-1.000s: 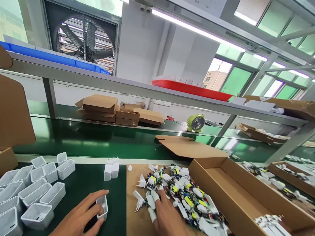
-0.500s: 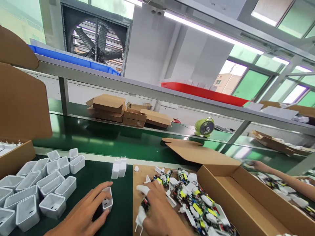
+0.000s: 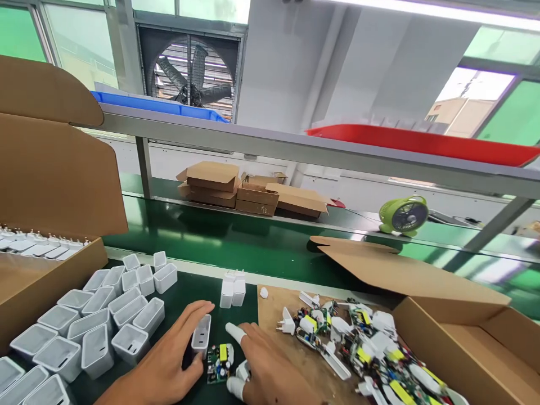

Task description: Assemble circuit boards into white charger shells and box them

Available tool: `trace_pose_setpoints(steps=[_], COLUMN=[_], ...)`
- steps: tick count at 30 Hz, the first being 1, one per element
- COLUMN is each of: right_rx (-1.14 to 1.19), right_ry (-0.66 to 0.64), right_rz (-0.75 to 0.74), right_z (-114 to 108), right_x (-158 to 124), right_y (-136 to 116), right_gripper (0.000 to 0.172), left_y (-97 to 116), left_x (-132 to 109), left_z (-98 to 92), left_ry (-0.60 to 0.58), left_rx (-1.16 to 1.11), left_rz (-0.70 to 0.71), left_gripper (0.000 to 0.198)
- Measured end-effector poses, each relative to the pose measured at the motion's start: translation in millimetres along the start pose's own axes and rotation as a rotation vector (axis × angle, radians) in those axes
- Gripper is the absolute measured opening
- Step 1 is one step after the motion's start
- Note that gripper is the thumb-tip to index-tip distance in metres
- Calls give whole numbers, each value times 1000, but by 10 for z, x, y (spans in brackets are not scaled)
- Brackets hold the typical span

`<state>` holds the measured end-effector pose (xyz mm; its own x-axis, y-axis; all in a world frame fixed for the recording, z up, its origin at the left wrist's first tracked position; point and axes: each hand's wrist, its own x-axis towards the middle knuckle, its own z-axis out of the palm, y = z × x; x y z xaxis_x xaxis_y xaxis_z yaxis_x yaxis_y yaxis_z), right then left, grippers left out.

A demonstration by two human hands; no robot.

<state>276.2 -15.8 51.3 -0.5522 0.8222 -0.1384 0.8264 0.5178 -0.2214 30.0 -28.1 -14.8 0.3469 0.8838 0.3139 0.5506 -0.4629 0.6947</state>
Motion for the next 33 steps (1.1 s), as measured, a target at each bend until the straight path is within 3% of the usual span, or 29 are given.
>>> trace_pose_setpoints(steps=[5, 10, 16, 19, 23, 27, 33], right_rx=[144, 310, 397, 412, 244, 168, 147], right_ry=[123, 198, 540, 602, 730, 808, 791], right_rz=[-82, -209, -322, -341, -352, -390, -397], right_z=[118, 251, 109, 68, 129, 269, 416], right_x=[-66, -31, -25, -69, -37, 66, 105], right_y=[123, 212, 205, 96, -34, -11, 60], right_gripper=[57, 60, 57, 66, 68, 70, 75], left_y=[9, -37, -194, -196, -148, -144, -162], left_x=[11, 13, 8, 9, 10, 8, 8], left_z=[-27, -5, 106, 155, 205, 221, 215], left_ry=[-53, -29, -4, 38, 107, 131, 149], left_rx=[-60, -84, -72, -76, -45, -14, 8], left_rz=[-81, -78, -167, -73, 88, 95, 118], left_gripper=[88, 90, 83, 80, 80, 82, 80])
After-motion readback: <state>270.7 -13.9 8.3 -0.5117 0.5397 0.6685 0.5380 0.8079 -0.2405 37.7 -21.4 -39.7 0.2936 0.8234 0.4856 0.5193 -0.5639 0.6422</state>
